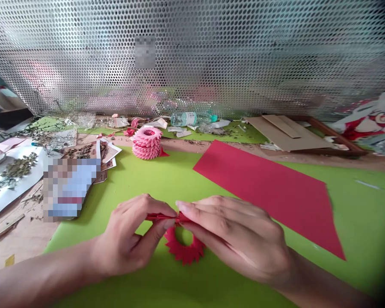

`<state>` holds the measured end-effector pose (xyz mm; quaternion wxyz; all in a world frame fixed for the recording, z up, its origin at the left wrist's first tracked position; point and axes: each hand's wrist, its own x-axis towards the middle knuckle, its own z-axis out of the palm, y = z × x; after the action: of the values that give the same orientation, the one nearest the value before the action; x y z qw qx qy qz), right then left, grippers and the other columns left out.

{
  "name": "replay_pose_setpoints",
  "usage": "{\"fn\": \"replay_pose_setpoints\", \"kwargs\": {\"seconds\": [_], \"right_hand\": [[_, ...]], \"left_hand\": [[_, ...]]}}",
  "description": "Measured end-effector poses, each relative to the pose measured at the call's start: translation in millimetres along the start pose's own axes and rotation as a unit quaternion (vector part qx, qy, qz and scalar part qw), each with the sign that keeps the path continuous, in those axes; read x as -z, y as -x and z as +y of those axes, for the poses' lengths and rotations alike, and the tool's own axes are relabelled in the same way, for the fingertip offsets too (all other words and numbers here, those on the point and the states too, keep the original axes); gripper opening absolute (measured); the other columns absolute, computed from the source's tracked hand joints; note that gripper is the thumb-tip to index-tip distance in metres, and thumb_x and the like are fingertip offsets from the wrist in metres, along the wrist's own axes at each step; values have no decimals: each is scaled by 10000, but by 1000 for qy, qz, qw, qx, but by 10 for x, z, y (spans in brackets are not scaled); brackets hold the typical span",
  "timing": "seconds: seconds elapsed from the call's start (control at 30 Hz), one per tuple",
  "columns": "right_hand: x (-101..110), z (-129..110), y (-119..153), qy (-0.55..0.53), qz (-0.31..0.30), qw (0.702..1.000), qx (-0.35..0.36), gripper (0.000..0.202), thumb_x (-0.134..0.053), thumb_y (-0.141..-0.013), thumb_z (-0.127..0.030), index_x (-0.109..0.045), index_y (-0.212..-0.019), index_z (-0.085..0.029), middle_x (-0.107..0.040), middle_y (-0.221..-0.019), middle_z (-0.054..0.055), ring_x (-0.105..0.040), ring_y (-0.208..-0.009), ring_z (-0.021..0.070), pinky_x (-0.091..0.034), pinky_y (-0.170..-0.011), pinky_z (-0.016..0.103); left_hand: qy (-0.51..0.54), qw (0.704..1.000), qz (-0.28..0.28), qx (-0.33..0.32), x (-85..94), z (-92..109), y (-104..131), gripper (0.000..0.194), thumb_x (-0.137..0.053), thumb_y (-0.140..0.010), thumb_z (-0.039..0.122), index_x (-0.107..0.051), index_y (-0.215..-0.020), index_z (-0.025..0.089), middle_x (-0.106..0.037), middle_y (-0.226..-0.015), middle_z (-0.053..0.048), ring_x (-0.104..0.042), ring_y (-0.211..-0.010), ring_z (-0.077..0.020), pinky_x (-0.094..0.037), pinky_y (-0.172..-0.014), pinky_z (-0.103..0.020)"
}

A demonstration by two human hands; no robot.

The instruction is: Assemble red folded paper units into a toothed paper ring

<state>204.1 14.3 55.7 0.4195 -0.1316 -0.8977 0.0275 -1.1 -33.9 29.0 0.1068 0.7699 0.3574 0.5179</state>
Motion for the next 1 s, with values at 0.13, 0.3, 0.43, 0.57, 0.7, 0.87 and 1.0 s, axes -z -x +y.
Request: {"fn": "replay_pose_setpoints", "kwargs": {"seconds": [0.13, 0.3, 0.43, 0.57, 0.7, 0.87, 1.0], "right_hand": [[27, -5, 2, 37, -2, 999, 11, 313, -666, -898, -95, -637, -1201, -171, -791, -930, 57, -756, -822, 175, -625, -758, 271], [59, -11, 9, 115, -21, 991, 64, 214, -680, -885, -83, -683, -1097, -115, -797, -946, 73, -761, -842, 169, -643, -768, 255], [63, -14, 2, 128, -14, 988, 85, 169, -703, -868, -69, -695, -1029, -120, -800, -938, 72, -766, -873, 157, -647, -800, 224], [105, -3, -4, 95, -30, 989, 106, 131, -655, -911, -88, -684, -1005, -174, -795, -969, 67, -755, -950, 164, -653, -836, 254], [190, -6, 7, 96, -51, 987, 117, 118, -647, -921, -115, -686, -1000, -193, -784, -1010, 82, -746, -987, 195, -663, -835, 295], [276, -43, 12, 120, -84, 982, 119, 156, -590, -952, -126, -709, -978, -223, -785, -1018, 51, -743, -998, 201, -658, -879, 319], [313, -77, 12, 112, -96, 983, 110, 151, -611, -941, -136, -723, -970, -233, -785, -1022, 41, -745, -992, 202, -652, -895, 329]], "left_hand": [[2, 1000, -1, 13, -10, 4, -9, 82, -607, -904, 96, -602, -960, 156, -703, -753, -23, -677, -641, -99, -536, -618, -170], [31, 999, -3, 37, -18, 27, 4, 71, -611, -909, 109, -602, -966, 152, -701, -750, -23, -684, -639, -100, -538, -614, -165], [42, 999, 0, 25, -21, 50, 15, 78, -611, -907, 104, -600, -964, 156, -696, -748, -27, -662, -623, -106, -530, -599, -192], [58, 998, -2, -9, -13, 71, 12, 108, -597, -910, 90, -597, -994, 158, -695, -745, -38, -634, -614, -115, -521, -584, -218], [74, 997, -13, -32, -5, 88, 5, 122, -572, -919, 83, -587, -1017, 155, -706, -758, -57, -620, -634, -124, -515, -593, -230], [77, 996, -11, -41, -5, 108, 4, 143, -559, -923, 85, -572, -1042, 163, -713, -768, -57, -612, -621, -126, -504, -597, -244], [72, 996, -25, -52, 1, 113, 1, 112, -540, -937, 96, -564, -1028, 157, -706, -757, -56, -602, -624, -129, -501, -605, -252]]}}
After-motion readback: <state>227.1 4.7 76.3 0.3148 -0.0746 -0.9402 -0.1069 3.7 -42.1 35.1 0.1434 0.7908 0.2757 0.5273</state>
